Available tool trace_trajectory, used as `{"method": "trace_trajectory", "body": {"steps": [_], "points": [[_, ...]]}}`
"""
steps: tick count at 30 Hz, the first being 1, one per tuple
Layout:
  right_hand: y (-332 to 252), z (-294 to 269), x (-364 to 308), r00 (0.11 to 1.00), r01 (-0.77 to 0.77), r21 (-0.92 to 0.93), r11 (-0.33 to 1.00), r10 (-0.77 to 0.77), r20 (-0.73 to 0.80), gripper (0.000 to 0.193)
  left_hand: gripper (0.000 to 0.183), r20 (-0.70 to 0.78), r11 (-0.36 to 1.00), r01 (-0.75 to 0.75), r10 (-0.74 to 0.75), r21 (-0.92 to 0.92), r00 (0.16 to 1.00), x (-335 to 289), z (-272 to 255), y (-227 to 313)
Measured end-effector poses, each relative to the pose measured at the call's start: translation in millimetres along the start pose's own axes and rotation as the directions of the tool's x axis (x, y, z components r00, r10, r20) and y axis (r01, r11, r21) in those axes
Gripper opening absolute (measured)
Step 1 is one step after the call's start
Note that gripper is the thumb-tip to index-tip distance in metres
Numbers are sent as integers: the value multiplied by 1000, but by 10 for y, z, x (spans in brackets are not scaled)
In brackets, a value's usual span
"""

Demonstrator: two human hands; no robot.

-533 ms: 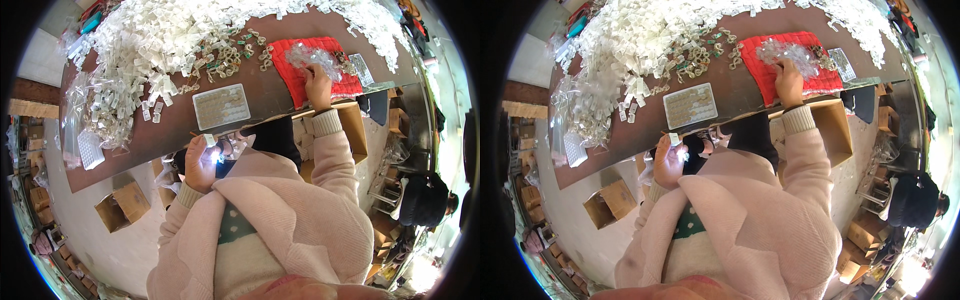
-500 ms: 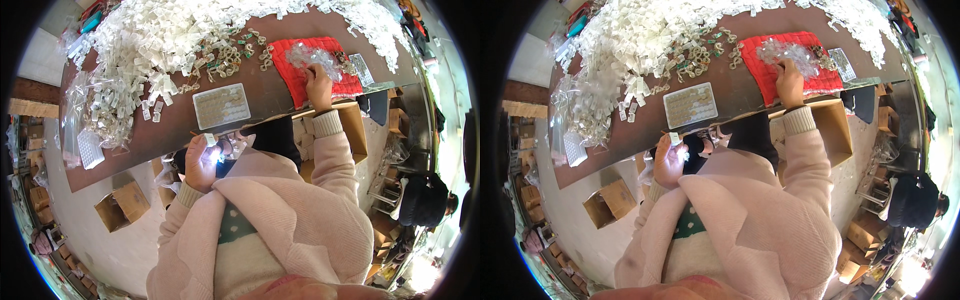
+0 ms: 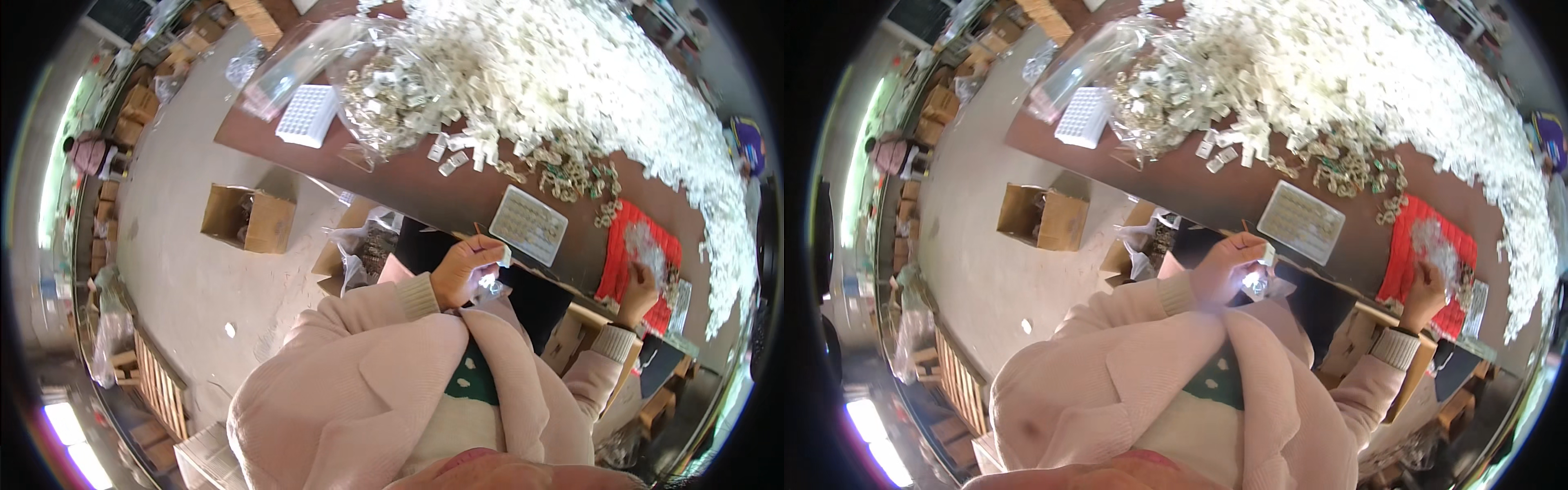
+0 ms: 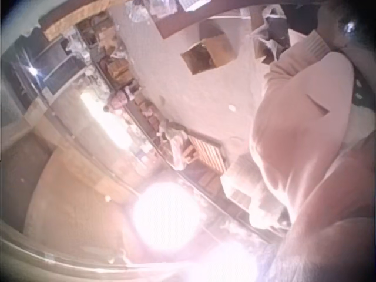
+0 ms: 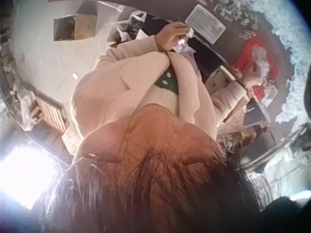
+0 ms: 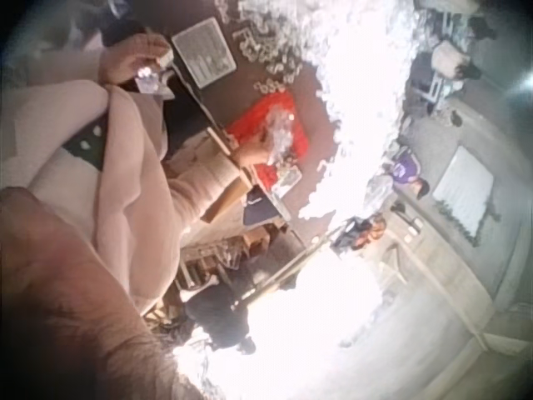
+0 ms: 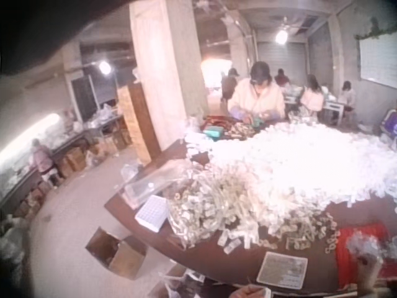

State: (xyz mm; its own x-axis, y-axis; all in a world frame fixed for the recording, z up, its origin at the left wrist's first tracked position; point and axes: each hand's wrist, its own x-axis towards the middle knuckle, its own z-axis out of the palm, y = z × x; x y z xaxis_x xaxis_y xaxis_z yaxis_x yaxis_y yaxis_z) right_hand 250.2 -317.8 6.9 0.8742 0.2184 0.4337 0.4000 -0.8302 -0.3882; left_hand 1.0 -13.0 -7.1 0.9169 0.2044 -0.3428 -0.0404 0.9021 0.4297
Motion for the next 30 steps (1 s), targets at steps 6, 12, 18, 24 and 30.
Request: {"method": "trace_trajectory", "body": {"steps": [6, 12, 18, 24, 30], "points": [[90, 2, 24, 988, -131, 166, 977, 143, -61, 14, 16, -69, 999, 41, -39, 34, 997, -43, 19, 85], [-394, -171, -29, 985, -163, 368, 915, 170, 16, 14, 10, 112, 993, -30, 17, 115, 994, -57, 51, 198], [-1843, -160, -610, 957, -231, 913, 337, -90, 276, 8, 18, 274, 984, -109, 66, 144, 959, -30, 305, 301], [-2439, -194, -732, 924, -41, 860, 508, -308, 226, 10, 17, 203, 988, -146, 131, 59, 970, -136, 388, 310], [-2492, -125, -728, 950, 1, 853, 522, -266, 161, 13, 13, 271, 976, -200, 170, 84, 947, -129, 313, 323]]}}
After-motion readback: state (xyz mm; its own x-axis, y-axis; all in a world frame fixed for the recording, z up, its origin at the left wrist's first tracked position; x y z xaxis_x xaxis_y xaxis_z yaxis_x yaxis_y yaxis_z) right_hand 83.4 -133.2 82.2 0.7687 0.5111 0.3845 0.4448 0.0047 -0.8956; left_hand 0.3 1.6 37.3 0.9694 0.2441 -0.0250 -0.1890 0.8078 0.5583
